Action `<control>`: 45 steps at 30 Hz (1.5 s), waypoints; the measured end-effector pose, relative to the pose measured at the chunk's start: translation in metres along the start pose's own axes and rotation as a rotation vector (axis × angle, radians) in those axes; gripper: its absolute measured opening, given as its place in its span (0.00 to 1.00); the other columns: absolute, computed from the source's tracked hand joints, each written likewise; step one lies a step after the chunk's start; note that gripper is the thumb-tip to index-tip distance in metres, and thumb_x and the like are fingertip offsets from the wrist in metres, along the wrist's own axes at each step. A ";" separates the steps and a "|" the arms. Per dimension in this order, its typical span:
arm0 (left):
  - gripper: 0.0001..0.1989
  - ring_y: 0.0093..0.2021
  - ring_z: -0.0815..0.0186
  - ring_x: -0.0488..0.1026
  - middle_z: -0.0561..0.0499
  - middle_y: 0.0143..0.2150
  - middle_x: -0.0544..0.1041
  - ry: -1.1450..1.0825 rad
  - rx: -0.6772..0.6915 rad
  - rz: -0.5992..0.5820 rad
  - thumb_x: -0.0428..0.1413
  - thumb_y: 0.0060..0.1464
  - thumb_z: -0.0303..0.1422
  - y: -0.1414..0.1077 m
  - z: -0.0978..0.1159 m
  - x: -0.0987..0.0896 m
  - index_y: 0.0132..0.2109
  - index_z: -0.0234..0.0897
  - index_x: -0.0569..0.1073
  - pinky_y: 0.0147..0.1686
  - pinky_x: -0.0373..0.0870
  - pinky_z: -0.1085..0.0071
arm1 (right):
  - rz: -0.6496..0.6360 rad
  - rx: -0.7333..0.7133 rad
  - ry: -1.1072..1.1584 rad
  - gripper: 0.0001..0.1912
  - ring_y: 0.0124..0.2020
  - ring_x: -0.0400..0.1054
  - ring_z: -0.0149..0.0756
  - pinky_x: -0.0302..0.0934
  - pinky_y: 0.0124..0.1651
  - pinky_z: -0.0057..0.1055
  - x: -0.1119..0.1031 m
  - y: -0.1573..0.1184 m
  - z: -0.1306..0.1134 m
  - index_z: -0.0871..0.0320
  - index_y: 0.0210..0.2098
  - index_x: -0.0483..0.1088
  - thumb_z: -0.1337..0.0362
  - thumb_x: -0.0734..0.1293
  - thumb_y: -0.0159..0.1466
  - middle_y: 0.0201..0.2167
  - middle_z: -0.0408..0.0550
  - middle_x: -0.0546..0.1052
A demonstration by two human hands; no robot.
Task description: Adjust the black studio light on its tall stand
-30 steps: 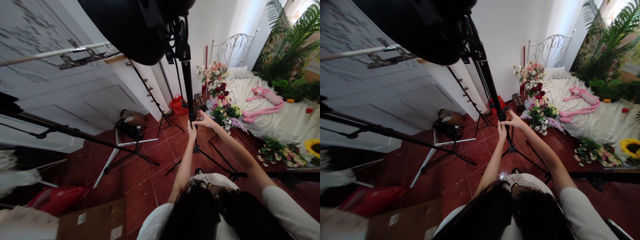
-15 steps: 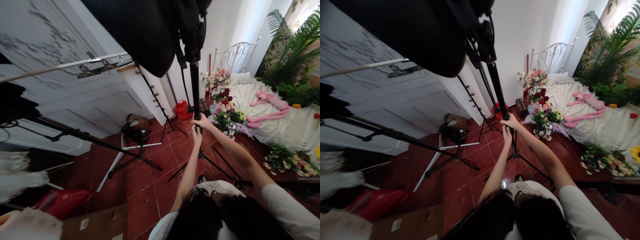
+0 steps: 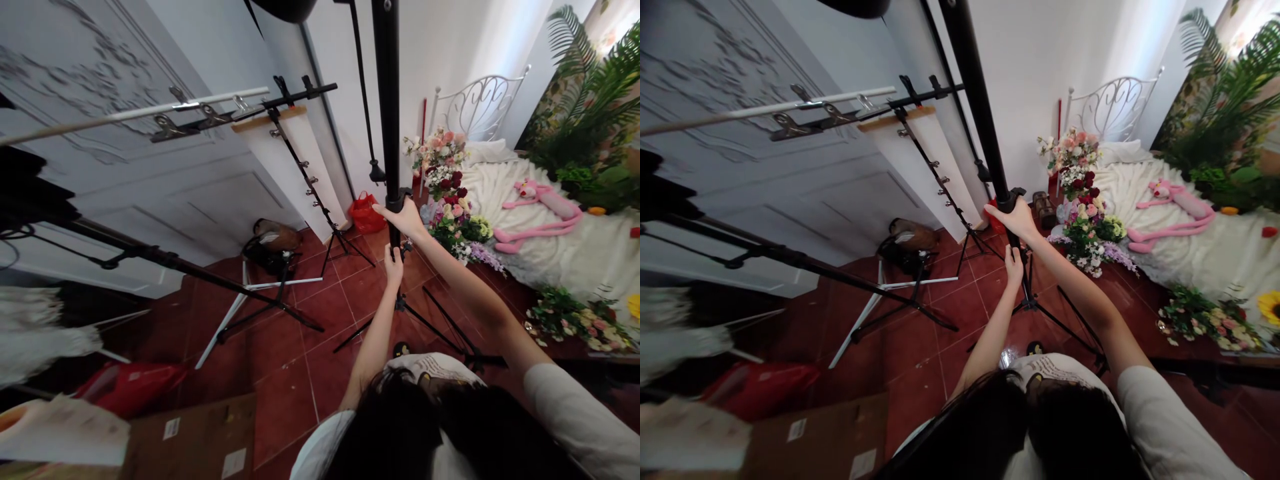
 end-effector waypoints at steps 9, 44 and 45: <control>0.30 0.36 0.65 0.73 0.49 0.35 0.74 -0.018 0.006 0.011 0.45 0.57 0.63 0.000 0.002 0.003 0.40 0.39 0.69 0.41 0.72 0.69 | -0.246 -0.031 0.029 0.27 0.59 0.68 0.49 0.64 0.61 0.48 -0.039 -0.045 0.065 0.56 0.56 0.69 0.59 0.73 0.58 0.55 0.55 0.74; 0.33 0.38 0.63 0.75 0.47 0.37 0.77 -0.018 -0.024 -0.013 0.45 0.55 0.65 0.001 -0.001 0.002 0.42 0.39 0.72 0.43 0.74 0.66 | 0.003 0.484 0.021 0.21 0.22 0.67 0.29 0.63 0.28 0.26 -0.006 -0.065 0.181 0.56 0.29 0.66 0.45 0.71 0.57 0.22 0.40 0.74; 0.32 0.38 0.63 0.75 0.47 0.37 0.76 -0.016 -0.021 -0.008 0.45 0.56 0.65 0.001 -0.001 0.002 0.41 0.39 0.72 0.43 0.74 0.66 | -0.012 0.524 -0.005 0.19 0.20 0.65 0.29 0.61 0.26 0.26 -0.006 -0.062 0.182 0.56 0.27 0.67 0.49 0.73 0.56 0.20 0.40 0.73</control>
Point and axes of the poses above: each hand's wrist, its own y-axis towards the middle knuckle, its own x-axis out of the palm, z = x × y, the point moved 5 cm from there along y, towards the middle knuckle
